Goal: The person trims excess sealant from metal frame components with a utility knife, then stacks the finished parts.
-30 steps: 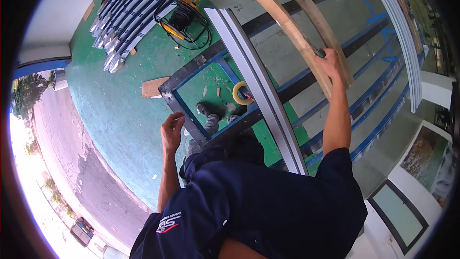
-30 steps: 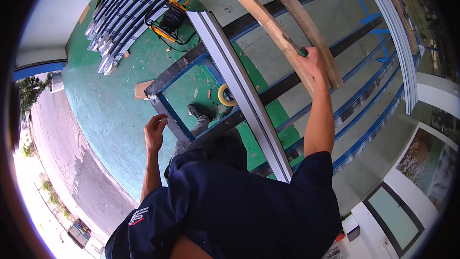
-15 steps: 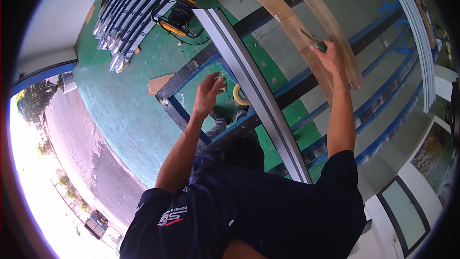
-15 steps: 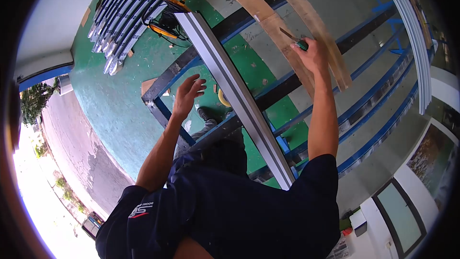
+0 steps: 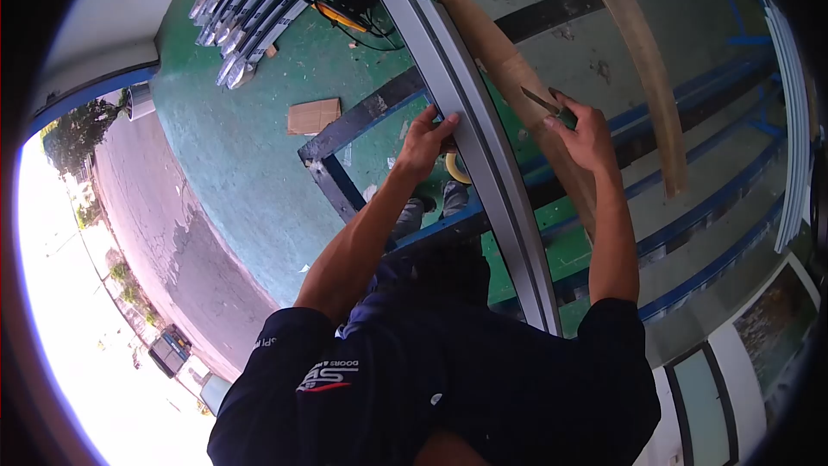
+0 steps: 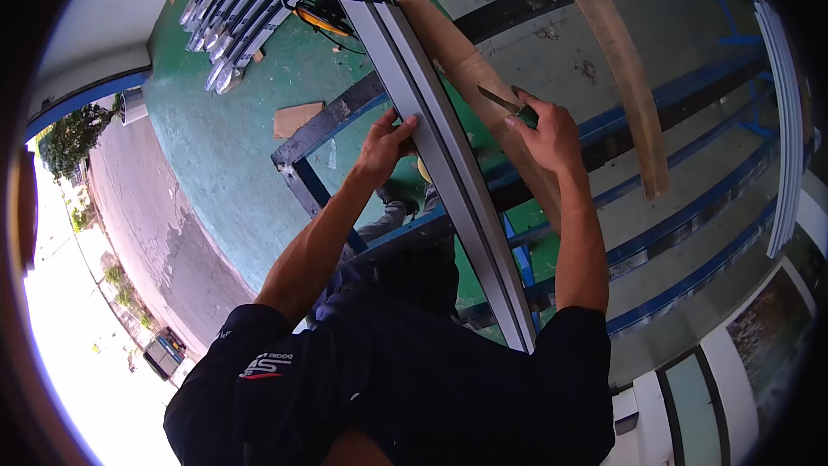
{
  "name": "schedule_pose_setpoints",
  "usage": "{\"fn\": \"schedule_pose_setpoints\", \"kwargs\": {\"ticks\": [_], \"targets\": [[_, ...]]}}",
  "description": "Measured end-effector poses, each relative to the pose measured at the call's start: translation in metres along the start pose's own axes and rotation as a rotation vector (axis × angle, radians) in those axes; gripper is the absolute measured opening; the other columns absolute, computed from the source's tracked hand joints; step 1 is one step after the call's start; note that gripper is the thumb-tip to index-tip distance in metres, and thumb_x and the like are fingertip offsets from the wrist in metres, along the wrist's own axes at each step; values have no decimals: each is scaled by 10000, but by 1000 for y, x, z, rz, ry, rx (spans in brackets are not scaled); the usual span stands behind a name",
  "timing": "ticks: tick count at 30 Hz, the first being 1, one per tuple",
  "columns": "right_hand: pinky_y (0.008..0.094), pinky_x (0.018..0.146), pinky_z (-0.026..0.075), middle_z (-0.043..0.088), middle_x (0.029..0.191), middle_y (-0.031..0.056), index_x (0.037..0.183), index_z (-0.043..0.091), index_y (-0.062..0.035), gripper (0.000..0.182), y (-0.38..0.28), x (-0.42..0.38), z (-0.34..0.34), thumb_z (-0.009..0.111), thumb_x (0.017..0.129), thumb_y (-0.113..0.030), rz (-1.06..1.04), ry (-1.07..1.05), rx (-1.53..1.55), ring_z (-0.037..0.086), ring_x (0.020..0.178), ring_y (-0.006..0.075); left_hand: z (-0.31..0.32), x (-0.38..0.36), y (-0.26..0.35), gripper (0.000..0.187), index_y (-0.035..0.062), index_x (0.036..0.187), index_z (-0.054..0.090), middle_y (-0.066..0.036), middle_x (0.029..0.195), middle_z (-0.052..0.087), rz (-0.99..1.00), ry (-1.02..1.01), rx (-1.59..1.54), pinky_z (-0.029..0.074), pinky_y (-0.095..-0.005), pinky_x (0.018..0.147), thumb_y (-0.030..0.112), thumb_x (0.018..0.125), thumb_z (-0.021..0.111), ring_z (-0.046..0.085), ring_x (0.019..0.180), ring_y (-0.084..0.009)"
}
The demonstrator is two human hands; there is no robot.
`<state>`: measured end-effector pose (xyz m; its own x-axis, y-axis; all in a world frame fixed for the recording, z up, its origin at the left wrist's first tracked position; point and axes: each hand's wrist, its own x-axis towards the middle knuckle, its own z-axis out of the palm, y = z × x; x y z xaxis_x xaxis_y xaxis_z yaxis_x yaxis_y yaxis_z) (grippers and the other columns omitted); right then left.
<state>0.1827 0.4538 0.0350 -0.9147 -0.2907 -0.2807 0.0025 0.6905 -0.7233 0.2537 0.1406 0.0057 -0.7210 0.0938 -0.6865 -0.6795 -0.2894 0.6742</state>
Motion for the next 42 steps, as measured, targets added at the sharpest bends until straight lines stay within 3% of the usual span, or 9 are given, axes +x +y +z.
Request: {"fn": "schedule_pose_setpoints", "kwargs": {"ticks": [17, 21, 25, 26, 29, 30, 33, 36, 42], "targets": [[413, 798, 539, 746, 924, 243, 1273, 711, -24, 457, -7, -7, 48, 757, 935, -328, 70, -157, 122, 721, 841, 383, 10, -13, -13, 393, 32, 1366, 584, -108, 1137, 734, 11, 28, 19, 623, -397, 833, 240, 1041, 663, 732, 1004, -222], [402, 802, 541, 758, 957, 235, 1271, 701, 19, 497, -16, -15, 57, 764, 935, -341, 77, -83, 220, 731, 829, 327, 13, -8, -22, 323, -55, 1188, 617, -110, 880, 740, 103, 114, 122, 537, -324, 625, 228, 1037, 651, 696, 722, -169], [379, 776, 534, 769, 942, 186, 1235, 712, 43, 495, -7, -17, 69, 778, 930, -340, 60, 38, 321, 712, 804, 239, 23, -12, -10, 458, -96, 1113, 620, -155, 742, 703, 221, 265, 433, 532, -379, 592, 319, 954, 731, 667, 615, -234], [370, 762, 529, 770, 918, 166, 1215, 720, 47, 486, -6, -16, 71, 783, 926, -339, 76, 63, 363, 699, 788, 216, 20, -18, 3, 563, -110, 1219, 579, -260, 972, 699, 24, 211, 513, 547, -445, 762, 327, 911, 755, 696, 850, -334], [333, 713, 499, 714, 799, 91, 1122, 743, 43, 426, -27, -17, 61, 801, 910, -322, 232, 9, 354, 614, 727, 148, 23, -22, -6, 629, -80, 1388, 475, -295, 1389, 522, 524, 526, 818, 541, -463, 920, 272, 940, 739, 608, 1111, -350], [325, 700, 489, 691, 776, 77, 1098, 744, 42, 415, -29, -16, 60, 807, 903, -320, 255, 8, 363, 589, 714, 141, 26, -25, 12, 699, -51, 1459, 425, -282, 1542, 349, 560, 564, 854, 426, -525, 1085, 282, 936, 747, 471, 1299, -408], [308, 668, 463, 640, 725, 44, 1042, 746, 37, 391, -24, -16, 61, 820, 887, -314, 296, 5, 395, 530, 683, 123, 24, -4, 50, 799, -52, 1503, 400, -290, 1567, 365, 918, 508, 1120, 352, -556, 1167, 341, 918, 776, 438, 1377, -460], [306, 647, 442, 618, 703, 26, 1019, 746, 32, 377, -20, -15, 61, 823, 883, -311, 290, -15, 421, 505, 671, 114, 17, 27, 72, 931, -45, 1572, 327, -304, 1638, 282, 921, 353, 1279, 232, -580, 1244, 419, 897, 770, 266, 1531, -470], [307, 613, 407, 549, 655, -5, 980, 738, 30, 375, -12, -10, 63, 824, 890, -324, 231, -32, 452, 464, 639, 106, 24, 38, 81, 1062, -39, 1602, 284, -272, 1628, 357, 789, 287, 1464, 227, -525, 1276, 580, 876, 750, 301, 1554, -367]]}}
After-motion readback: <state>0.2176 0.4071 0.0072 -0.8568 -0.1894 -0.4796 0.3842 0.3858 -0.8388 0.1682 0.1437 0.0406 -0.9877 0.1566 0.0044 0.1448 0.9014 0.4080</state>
